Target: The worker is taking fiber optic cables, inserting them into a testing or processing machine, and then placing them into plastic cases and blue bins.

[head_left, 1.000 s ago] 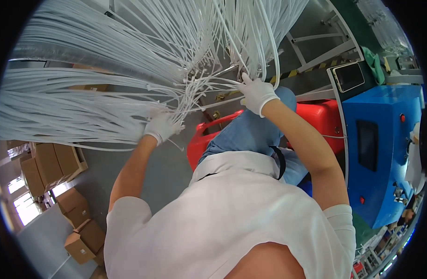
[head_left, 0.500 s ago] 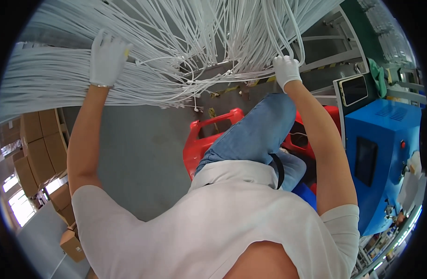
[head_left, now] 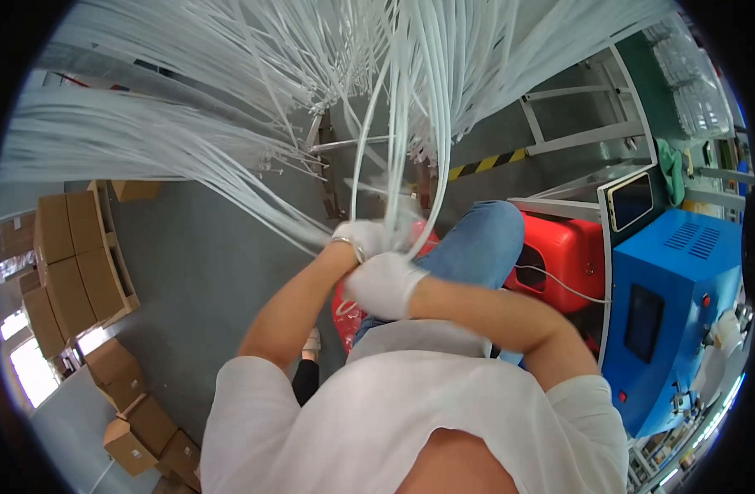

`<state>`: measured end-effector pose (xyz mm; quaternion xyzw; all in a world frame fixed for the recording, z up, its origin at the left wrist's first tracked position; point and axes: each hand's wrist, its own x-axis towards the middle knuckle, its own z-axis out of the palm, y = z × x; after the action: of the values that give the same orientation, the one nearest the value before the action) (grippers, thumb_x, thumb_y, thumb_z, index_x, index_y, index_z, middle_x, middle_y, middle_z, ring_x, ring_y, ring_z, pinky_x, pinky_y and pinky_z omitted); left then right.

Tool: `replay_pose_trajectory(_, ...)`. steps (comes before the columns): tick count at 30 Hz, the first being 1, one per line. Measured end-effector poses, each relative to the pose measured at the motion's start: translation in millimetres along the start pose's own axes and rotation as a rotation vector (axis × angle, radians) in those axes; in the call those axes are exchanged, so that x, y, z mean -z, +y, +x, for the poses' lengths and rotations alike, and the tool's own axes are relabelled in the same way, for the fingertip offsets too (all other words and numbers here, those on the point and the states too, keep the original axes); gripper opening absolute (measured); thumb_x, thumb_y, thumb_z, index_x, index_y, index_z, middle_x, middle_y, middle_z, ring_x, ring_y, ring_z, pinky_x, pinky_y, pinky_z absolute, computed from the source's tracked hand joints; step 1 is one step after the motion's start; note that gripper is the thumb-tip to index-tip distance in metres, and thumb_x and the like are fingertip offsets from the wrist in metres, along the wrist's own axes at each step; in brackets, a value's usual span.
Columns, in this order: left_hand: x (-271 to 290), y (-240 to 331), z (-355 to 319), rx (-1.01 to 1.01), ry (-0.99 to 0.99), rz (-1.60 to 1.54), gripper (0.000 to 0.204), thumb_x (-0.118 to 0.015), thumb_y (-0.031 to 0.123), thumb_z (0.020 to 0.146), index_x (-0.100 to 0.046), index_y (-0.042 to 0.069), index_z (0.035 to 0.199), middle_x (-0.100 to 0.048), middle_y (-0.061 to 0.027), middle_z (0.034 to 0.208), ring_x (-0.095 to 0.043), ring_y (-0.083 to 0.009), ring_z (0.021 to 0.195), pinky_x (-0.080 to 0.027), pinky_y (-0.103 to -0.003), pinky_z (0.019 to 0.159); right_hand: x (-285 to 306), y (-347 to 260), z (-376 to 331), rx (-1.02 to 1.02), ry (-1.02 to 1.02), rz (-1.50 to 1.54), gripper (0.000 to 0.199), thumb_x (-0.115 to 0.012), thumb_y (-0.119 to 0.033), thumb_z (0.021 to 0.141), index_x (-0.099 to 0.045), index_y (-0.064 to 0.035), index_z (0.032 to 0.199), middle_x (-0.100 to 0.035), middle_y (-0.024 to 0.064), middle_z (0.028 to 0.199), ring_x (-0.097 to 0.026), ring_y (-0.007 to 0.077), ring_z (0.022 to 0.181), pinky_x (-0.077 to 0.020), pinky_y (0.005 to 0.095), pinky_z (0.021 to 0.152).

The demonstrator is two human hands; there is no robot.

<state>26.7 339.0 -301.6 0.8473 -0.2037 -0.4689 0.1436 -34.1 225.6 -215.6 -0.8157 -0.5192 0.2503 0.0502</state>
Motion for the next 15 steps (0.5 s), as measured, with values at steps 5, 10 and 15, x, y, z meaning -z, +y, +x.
replay_pose_trajectory(5,-25.5,-294.2,-197.4,0.16,-0.019,0.559,0.038,-0.057,0.035,0.083,-0.066,0.009,0.108,-0.068,-0.012,0.101,-0.066,-0.028,0.09,-0.05,-0.042,0.075,62.0,165.3,-118.7,-0.571,0.36,-0.028,0.012,-0.054,-0.016,0.081,-0.064,-0.0116,0.079,-0.066,0.0109,0.072,-0.066,0.0268,0.065,-0.0515,0.0403,0.052)
replay_pose_trajectory(10,27.0,-164.5,-151.1,0.062,0.155,0.246,0.037,-0.052,0.018,0.085,-0.059,0.018,0.121,-0.068,-0.0089,0.093,-0.065,-0.028,0.079,-0.052,-0.036,0.069,43.8,93.8,-81.2,-0.61,0.049,0.113,0.022,-0.049,-0.014,0.082,-0.066,-0.0026,0.09,-0.068,0.0185,0.084,-0.068,0.0302,0.082,-0.0533,0.0462,0.069)
replay_pose_trajectory(15,-2.7,-147.1,-162.6,0.375,0.117,-0.058,0.028,-0.052,0.015,0.083,-0.064,0.01,0.108,-0.067,-0.0163,0.086,-0.065,-0.0311,0.073,-0.052,-0.037,0.066,37.6,159.1,-126.2,-0.895,0.02,-0.028,0.015,-0.053,-0.015,0.082,-0.065,-0.0145,0.091,-0.066,0.0097,0.075,-0.068,0.028,0.074,-0.0531,0.0443,0.063)
